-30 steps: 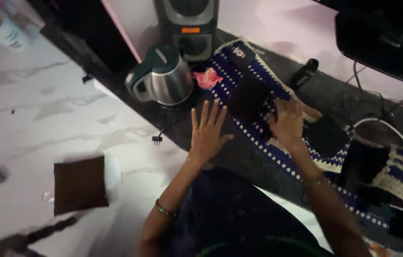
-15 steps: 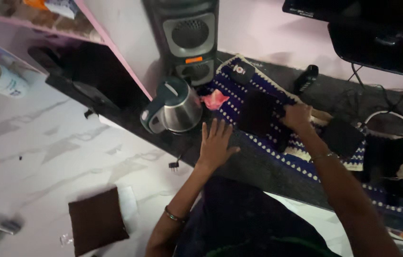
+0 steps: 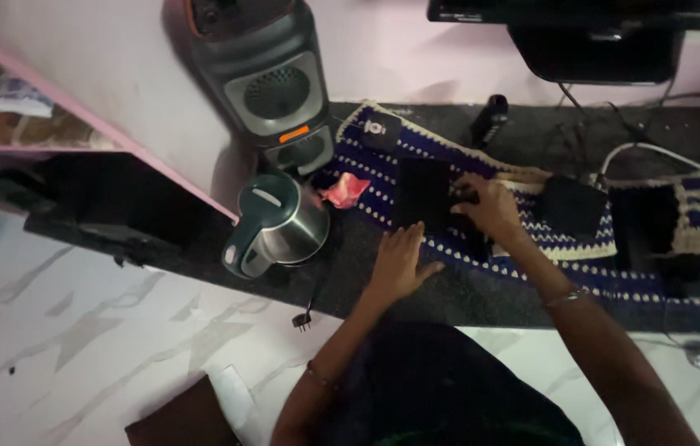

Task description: The person walks around a room collecting various electronic accessories, including a remote control, a power adapter, and charging cables. They move between a bed, a wooden table, and a shelf, picking up items and placing them onto the table.

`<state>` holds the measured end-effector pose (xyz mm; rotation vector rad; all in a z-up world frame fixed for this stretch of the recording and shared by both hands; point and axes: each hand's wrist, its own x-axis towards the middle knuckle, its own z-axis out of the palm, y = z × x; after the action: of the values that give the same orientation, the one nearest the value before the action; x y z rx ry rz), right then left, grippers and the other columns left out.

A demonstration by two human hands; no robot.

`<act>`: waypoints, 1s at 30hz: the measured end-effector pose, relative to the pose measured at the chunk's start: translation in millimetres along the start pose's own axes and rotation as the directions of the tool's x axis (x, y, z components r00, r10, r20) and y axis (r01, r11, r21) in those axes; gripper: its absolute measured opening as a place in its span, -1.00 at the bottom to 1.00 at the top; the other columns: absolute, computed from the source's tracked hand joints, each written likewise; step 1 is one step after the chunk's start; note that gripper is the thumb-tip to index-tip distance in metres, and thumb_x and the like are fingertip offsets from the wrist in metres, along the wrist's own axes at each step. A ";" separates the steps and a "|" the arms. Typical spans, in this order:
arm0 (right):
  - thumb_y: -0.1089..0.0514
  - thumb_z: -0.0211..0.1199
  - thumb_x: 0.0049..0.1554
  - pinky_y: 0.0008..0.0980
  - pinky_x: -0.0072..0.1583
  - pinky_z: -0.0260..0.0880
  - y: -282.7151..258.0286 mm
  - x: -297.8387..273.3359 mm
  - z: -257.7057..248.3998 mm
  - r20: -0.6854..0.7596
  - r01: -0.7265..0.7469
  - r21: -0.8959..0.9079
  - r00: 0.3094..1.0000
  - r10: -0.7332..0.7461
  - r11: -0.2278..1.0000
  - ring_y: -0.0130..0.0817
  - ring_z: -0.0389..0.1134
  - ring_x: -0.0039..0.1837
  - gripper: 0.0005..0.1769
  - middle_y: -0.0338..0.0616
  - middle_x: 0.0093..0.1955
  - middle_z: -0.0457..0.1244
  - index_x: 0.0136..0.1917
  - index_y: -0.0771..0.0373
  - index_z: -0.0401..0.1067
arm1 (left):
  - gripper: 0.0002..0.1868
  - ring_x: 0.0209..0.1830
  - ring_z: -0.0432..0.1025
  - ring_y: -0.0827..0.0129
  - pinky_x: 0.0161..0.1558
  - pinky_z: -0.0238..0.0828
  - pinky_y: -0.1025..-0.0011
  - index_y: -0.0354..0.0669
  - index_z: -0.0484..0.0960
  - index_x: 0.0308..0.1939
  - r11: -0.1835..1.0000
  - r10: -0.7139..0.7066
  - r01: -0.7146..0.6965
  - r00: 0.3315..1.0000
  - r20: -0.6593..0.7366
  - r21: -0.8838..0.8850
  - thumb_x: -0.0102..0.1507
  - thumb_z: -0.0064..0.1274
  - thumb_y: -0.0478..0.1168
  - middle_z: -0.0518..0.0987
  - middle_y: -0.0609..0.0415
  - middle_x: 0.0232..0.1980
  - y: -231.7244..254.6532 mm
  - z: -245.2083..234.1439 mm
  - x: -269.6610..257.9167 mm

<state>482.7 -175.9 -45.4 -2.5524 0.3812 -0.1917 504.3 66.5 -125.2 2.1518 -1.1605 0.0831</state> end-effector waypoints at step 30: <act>0.06 0.21 0.21 -0.13 0.24 0.44 -75.5 -96.6 -2.6 0.201 -0.352 0.815 0.917 0.345 0.459 -0.16 0.40 0.22 -0.47 0.03 0.20 0.36 0.36 0.40 0.36 | -0.33 0.14 0.52 0.12 -0.04 0.69 0.11 -0.10 0.18 0.50 -0.280 -0.053 0.530 0.824 0.564 -0.800 0.35 0.07 -0.14 0.46 -0.08 0.26 12.9 -18.9 11.2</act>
<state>407.7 -86.2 -8.1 -1.4489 0.6224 -0.1544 506.0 64.9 -99.8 0.7338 -0.2786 -1.1653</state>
